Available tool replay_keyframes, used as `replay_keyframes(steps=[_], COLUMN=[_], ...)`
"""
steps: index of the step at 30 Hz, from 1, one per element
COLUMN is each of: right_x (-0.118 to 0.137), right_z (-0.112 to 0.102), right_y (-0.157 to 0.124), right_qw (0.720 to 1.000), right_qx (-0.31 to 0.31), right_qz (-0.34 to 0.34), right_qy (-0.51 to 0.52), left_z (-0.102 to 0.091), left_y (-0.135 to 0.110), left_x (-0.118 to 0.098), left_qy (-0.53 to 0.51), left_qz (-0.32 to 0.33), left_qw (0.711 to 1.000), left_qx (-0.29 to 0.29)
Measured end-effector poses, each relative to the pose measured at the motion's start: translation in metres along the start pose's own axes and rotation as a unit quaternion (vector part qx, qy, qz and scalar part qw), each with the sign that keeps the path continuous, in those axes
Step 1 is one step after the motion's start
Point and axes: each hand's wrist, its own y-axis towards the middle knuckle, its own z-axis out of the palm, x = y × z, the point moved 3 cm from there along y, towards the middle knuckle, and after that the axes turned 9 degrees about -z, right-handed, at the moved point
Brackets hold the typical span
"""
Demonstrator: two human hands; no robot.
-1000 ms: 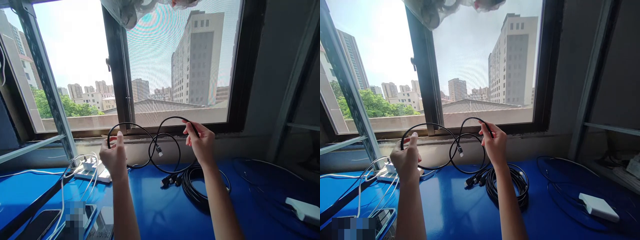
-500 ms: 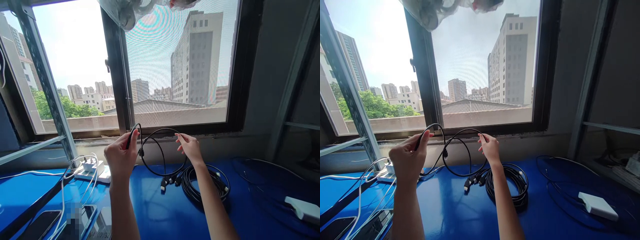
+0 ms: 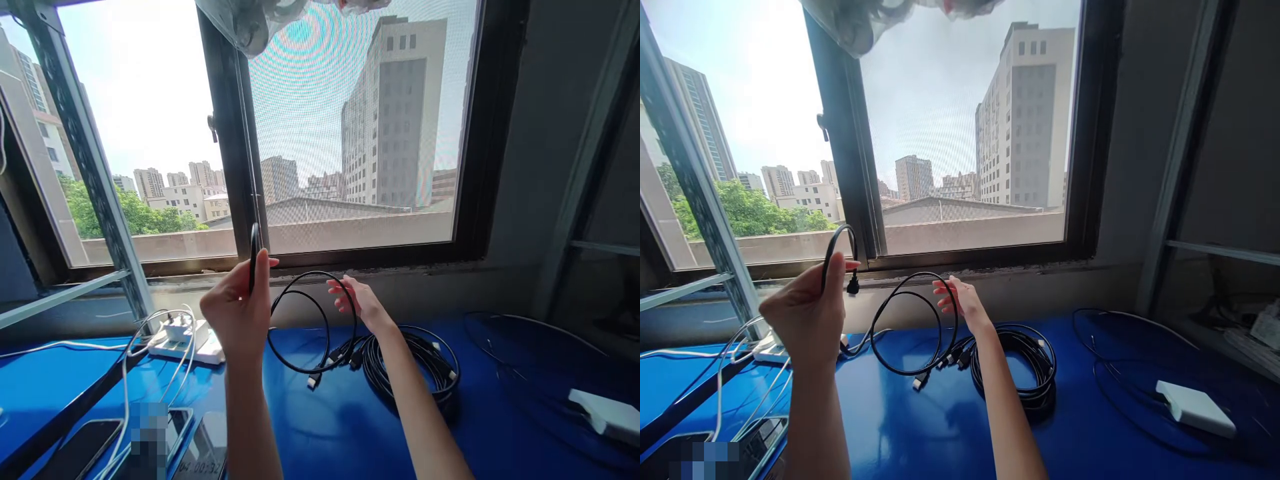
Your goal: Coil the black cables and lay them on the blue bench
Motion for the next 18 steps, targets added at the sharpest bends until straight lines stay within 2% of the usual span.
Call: replay_keyframes(steps=[2, 7, 10, 16, 18], right_x=[-0.014, -0.062, -0.082, -0.086, -0.083], right_z=[0.002, 0.006, 0.011, 0.033, 0.039], right_y=[0.004, 0.015, 0.014, -0.005, -0.009], right_qw=[1.000, 0.998, 0.997, 0.993, 0.990], right_qx=[0.003, -0.007, 0.011, 0.107, 0.132], right_qz=[0.016, 0.062, 0.077, 0.030, 0.001], right_qy=[0.017, 0.006, -0.013, -0.034, -0.051], left_z=[0.002, -0.003, -0.009, -0.019, -0.021], left_y=[0.000, -0.001, -0.002, -0.001, -0.002], left_x=[0.003, 0.001, 0.000, 0.004, 0.001], left_qy=[0.022, -0.001, -0.008, 0.007, -0.010], left_qz=[0.010, 0.034, 0.040, 0.052, 0.056], left_qw=[1.000, 0.998, 0.997, 0.996, 0.993], left_qx=[0.003, -0.062, -0.064, -0.071, -0.101])
